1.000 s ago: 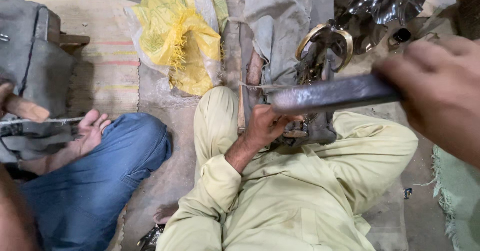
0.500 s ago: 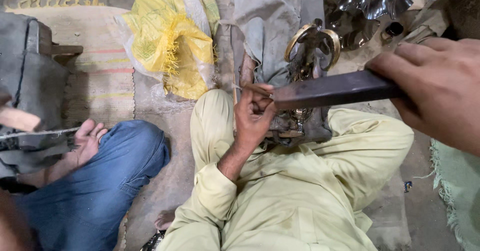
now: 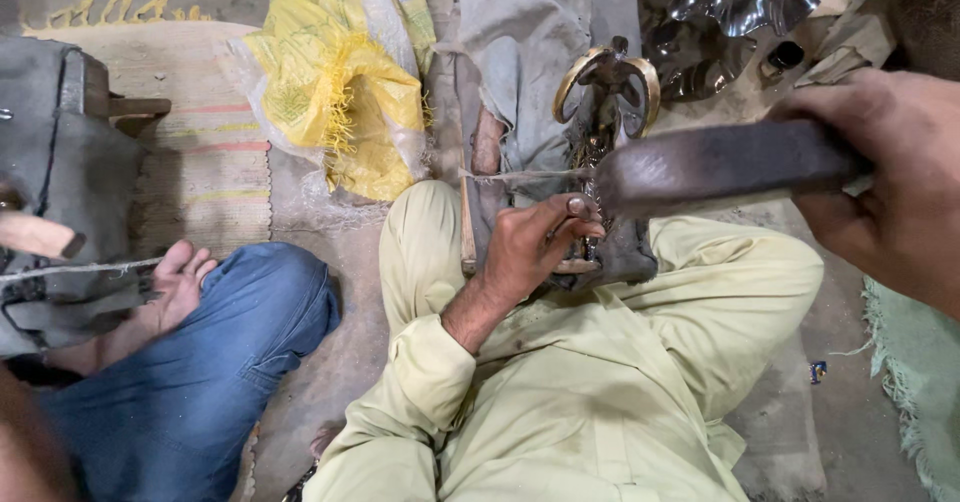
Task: The person uses a hammer and chisel to shape and refine a small metal animal figurine. They repeatedly reposition the figurine on a padded block and strike it with the hammer to adjust its form.
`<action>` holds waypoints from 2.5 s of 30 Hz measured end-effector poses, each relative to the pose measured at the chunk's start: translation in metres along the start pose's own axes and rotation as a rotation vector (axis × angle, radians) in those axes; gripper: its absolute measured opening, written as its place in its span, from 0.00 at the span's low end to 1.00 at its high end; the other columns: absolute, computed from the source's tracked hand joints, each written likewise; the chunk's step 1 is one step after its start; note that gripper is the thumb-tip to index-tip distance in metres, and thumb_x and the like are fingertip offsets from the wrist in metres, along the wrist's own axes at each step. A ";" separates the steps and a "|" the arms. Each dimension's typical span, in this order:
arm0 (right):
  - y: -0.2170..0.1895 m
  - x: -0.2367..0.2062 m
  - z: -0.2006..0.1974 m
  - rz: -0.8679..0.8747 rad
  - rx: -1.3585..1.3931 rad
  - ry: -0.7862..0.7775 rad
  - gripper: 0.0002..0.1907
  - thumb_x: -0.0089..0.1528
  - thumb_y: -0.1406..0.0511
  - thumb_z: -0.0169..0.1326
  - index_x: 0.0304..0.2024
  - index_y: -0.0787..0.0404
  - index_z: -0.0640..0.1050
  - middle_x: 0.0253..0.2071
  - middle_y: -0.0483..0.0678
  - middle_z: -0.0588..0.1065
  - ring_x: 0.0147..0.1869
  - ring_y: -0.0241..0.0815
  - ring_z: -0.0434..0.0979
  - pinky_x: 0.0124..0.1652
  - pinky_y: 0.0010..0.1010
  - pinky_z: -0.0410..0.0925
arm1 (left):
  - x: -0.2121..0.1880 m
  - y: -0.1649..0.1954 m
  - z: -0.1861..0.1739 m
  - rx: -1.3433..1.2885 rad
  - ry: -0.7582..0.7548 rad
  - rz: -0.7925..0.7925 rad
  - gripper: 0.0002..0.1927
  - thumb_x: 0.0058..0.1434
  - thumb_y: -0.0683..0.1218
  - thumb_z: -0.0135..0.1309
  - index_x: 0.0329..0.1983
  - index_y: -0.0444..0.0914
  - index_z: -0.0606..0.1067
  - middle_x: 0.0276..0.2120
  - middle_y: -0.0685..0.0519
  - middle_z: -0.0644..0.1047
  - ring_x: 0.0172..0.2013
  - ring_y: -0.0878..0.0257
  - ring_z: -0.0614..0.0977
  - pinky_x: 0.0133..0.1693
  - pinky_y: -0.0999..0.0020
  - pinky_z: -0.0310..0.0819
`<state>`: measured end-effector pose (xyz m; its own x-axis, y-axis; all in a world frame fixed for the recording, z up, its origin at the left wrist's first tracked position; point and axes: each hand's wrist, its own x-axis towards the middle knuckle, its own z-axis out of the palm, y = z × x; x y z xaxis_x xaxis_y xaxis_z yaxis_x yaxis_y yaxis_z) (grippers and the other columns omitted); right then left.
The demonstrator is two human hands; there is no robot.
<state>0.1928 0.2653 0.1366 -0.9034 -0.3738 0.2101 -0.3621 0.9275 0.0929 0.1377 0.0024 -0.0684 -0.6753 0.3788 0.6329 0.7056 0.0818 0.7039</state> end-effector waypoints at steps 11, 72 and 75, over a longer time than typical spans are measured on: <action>-0.018 0.014 -0.012 -0.101 -0.495 -0.049 0.18 0.58 0.62 0.62 0.51 0.48 0.80 0.36 0.41 0.78 0.35 0.39 0.80 0.38 0.32 0.71 | 0.000 0.002 0.001 0.014 0.026 0.009 0.14 0.63 0.36 0.63 0.50 0.36 0.74 0.39 0.52 0.84 0.41 0.60 0.89 0.40 0.70 0.84; 0.001 -0.011 -0.001 -0.031 -0.363 -0.052 0.15 0.55 0.59 0.65 0.44 0.53 0.82 0.34 0.44 0.78 0.34 0.41 0.80 0.39 0.34 0.71 | -0.002 0.016 0.020 0.169 0.103 0.011 0.12 0.64 0.39 0.62 0.49 0.36 0.74 0.35 0.50 0.83 0.32 0.59 0.87 0.31 0.67 0.81; -0.003 -0.017 0.000 -0.015 -0.465 -0.038 0.17 0.54 0.62 0.64 0.46 0.50 0.83 0.30 0.41 0.77 0.33 0.39 0.80 0.37 0.33 0.70 | -0.003 0.015 0.021 0.232 0.036 -0.013 0.13 0.63 0.39 0.64 0.49 0.35 0.76 0.30 0.51 0.81 0.27 0.59 0.85 0.29 0.65 0.78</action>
<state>0.2094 0.2688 0.1328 -0.9099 -0.3784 0.1700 -0.2419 0.8169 0.5236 0.1552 0.0218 -0.0666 -0.6890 0.3434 0.6383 0.7244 0.2979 0.6216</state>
